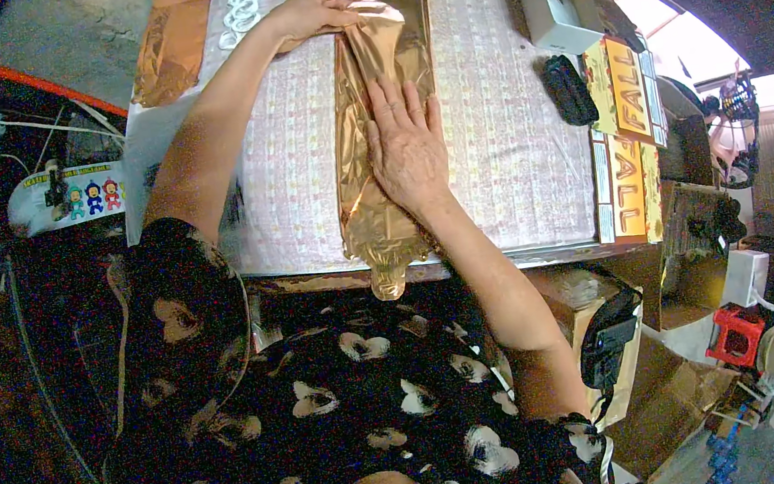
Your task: Folding foil balloons and preparing them for packaging on a workbench.
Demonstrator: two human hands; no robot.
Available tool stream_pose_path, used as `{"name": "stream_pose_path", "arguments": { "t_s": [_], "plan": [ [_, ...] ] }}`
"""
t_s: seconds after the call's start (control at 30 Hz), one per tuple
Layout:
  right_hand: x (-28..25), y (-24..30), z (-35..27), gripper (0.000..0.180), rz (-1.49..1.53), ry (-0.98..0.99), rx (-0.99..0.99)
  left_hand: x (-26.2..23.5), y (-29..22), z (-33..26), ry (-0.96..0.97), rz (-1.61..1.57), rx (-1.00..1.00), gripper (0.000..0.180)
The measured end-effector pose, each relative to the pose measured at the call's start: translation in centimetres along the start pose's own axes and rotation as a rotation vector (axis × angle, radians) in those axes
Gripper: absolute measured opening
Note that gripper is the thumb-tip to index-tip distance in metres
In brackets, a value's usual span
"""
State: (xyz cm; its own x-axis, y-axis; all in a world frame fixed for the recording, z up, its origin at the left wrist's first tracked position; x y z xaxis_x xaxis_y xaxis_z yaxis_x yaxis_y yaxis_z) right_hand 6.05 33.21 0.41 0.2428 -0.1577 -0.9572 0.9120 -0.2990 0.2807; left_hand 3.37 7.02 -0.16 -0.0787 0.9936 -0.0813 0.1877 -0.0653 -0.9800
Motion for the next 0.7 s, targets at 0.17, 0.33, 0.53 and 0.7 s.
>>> {"name": "stream_pose_path", "arguments": {
  "t_s": [0.17, 0.33, 0.53, 0.7],
  "plan": [
    [0.0, -0.3, 0.0, 0.055, 0.072, -0.057, 0.006, 0.0, -0.3, -0.1, -0.078, -0.075, -0.062, 0.045],
    [0.1, -0.2, 0.0, 0.056, 0.036, -0.016, 0.006, 0.1, -0.2, 0.2, -0.109, -0.122, 0.045, 0.043],
    [0.1, -0.2, -0.1, 0.056, 0.014, -0.003, 0.012, -0.5, 0.3, 0.3, -0.106, -0.131, 0.050, 0.046],
    [0.2, 0.0, 0.0, 0.055, 0.023, 0.003, 0.013, -0.7, 0.2, -0.1, -0.192, 0.073, 0.122, 0.043]
  ]
}}
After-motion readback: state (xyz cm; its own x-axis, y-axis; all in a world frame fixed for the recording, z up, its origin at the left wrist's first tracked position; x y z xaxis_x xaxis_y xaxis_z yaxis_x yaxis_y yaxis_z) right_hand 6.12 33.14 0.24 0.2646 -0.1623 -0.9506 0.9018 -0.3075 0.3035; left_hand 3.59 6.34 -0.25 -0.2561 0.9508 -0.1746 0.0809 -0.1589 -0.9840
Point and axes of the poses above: each hand's wrist, its own z-axis towards the middle knuckle, its own x-axis out of the palm, y = z × x, the point moved 6 cm from there along z, towards the middle knuckle, and after that the axes turned 12 degrees about y, right-handed, at the moved point
